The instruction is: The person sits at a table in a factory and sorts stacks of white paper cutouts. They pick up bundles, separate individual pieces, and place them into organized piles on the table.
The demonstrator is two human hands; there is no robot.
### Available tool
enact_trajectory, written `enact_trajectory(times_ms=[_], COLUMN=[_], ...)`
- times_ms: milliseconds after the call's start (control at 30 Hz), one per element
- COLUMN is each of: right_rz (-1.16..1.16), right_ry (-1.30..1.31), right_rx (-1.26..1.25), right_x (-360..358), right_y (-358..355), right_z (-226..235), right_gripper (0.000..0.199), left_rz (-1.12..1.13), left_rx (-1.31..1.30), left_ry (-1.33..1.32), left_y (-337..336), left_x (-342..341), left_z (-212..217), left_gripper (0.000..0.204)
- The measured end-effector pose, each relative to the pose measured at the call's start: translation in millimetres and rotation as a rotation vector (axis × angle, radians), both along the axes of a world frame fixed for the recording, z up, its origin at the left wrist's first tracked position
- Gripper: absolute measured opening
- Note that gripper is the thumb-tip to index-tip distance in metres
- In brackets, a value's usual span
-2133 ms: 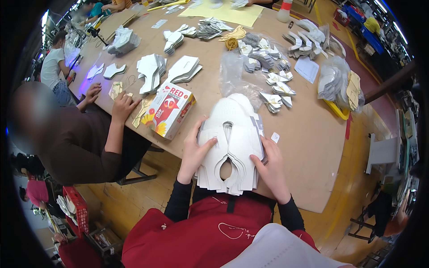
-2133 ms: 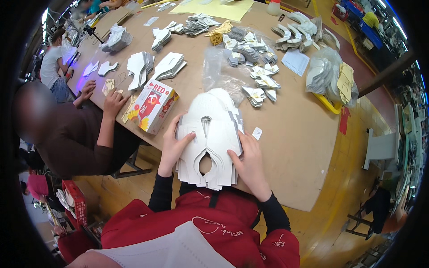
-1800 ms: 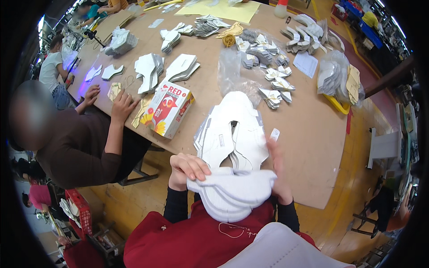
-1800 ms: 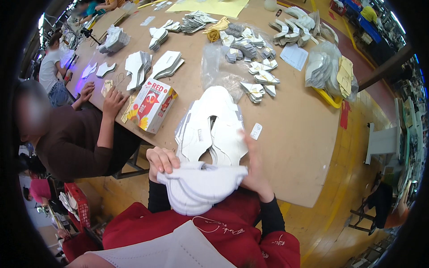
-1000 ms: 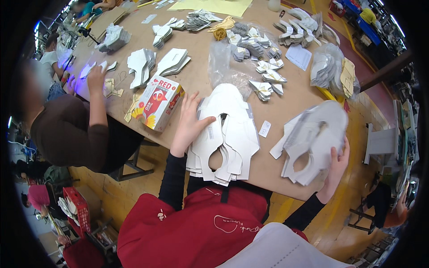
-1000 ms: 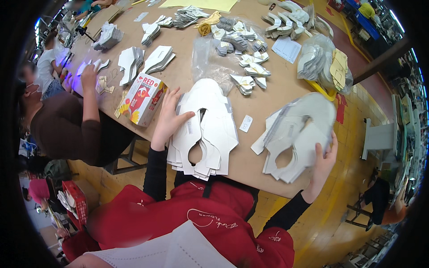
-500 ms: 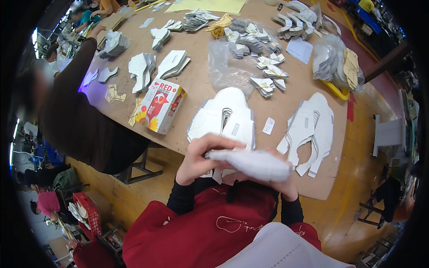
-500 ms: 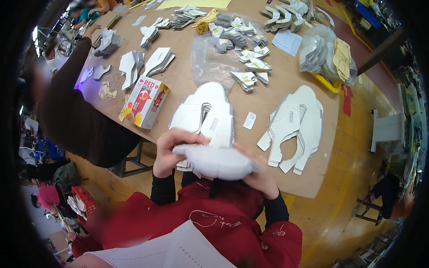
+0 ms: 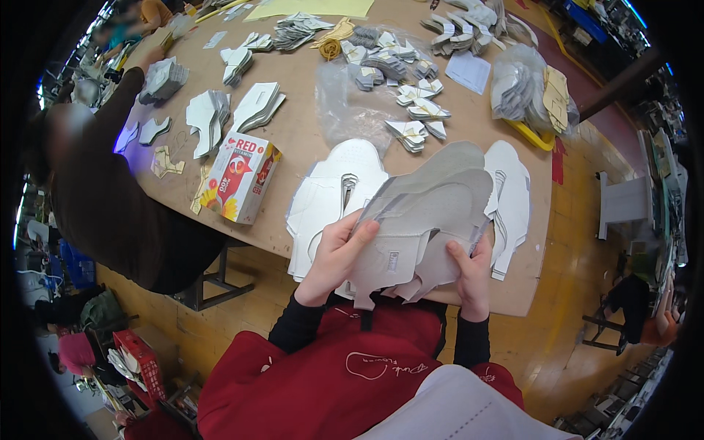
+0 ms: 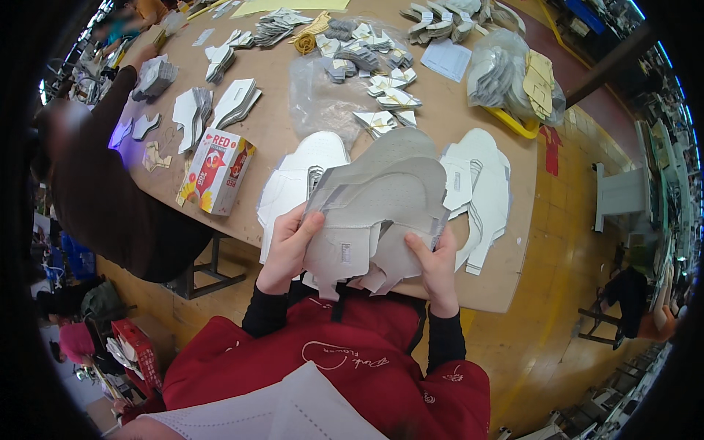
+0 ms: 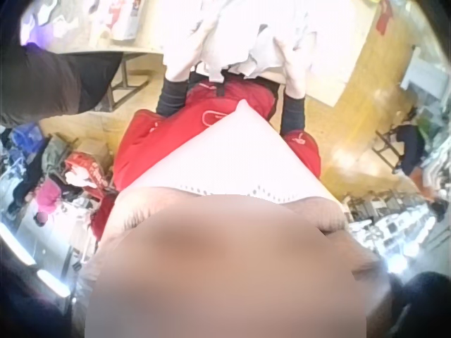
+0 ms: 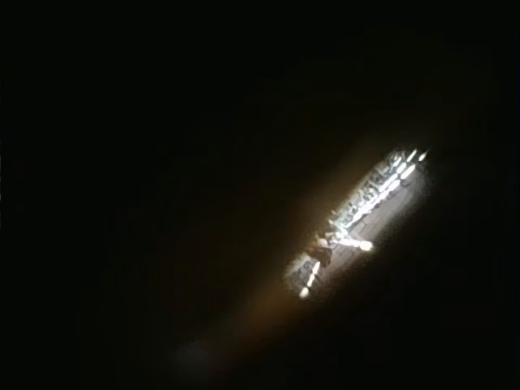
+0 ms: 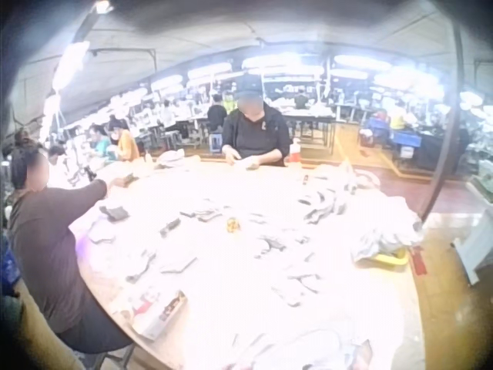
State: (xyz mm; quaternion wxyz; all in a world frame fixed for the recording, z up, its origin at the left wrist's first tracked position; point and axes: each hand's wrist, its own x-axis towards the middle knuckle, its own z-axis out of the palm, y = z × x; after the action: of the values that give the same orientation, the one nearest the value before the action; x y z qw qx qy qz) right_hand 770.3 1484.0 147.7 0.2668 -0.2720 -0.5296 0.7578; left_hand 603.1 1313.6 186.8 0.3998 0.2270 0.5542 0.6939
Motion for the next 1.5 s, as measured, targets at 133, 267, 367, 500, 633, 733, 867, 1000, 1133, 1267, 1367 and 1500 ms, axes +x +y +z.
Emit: enact_trajectory(times_ms=[133, 267, 367, 500, 633, 733, 867, 1000, 1133, 1267, 1367, 1500], right_rz=[-0.003, 0.001, -0.011, 0.016, -0.207, -0.345, -0.452, -0.461, -0.288, -0.116, -0.168, -0.288], right_ry=[0.040, 0.071, 0.045, -0.016, 0.111, 0.281, 0.343, -0.161, -0.998, -1.223, -0.992, -0.785], right_rx=[-0.016, -0.015, 0.004, 0.069, 0.159, 0.218, 0.448, 0.550, 1.025, 1.073, 0.906, 0.825], right_x=[0, -1, 1, 11, 23, 31, 49, 69, 78, 78, 72, 66], right_y=[-1, -3, -5, -6, -9, 2, 48, 95, 107, 102, 100, 107], right_z=[-6, -10, -16, -35, -54, -47, -7, 12, -14, -33, -32, -25], right_gripper=[0.046, 0.047, 0.049, 0.056, 0.066, 0.071, 0.072, 0.071, 0.066, 0.064, 0.066, 0.072], left_rz=[0.065, 0.118, 0.215, 0.272, 0.019, -0.315, -0.288, 0.272, 0.490, 0.364, 0.395, 0.465], left_rx=[0.013, 0.031, 0.123, 0.122, 0.012, 0.029, 0.001, -0.382, -0.830, -0.578, -0.438, -0.338], left_ry=[0.047, 0.043, -0.062, -0.127, 0.222, 0.109, 0.337, 0.997, 1.426, 0.710, 0.620, 0.586], left_y=[0, 0, 5, 9, 4, 0, 2, -8, -28, -40, -40, -44], left_x=[1, 2, 5, 9, 11, 9, -2, -44, -73, -73, -74, -70], left_z=[1, 3, 5, 5, 5, 6, -2, -30, -61, -63, -52, -41], left_gripper=[0.036, 0.037, 0.038, 0.039, 0.045, 0.047, 0.046, 0.046, 0.056, 0.058, 0.057, 0.051])
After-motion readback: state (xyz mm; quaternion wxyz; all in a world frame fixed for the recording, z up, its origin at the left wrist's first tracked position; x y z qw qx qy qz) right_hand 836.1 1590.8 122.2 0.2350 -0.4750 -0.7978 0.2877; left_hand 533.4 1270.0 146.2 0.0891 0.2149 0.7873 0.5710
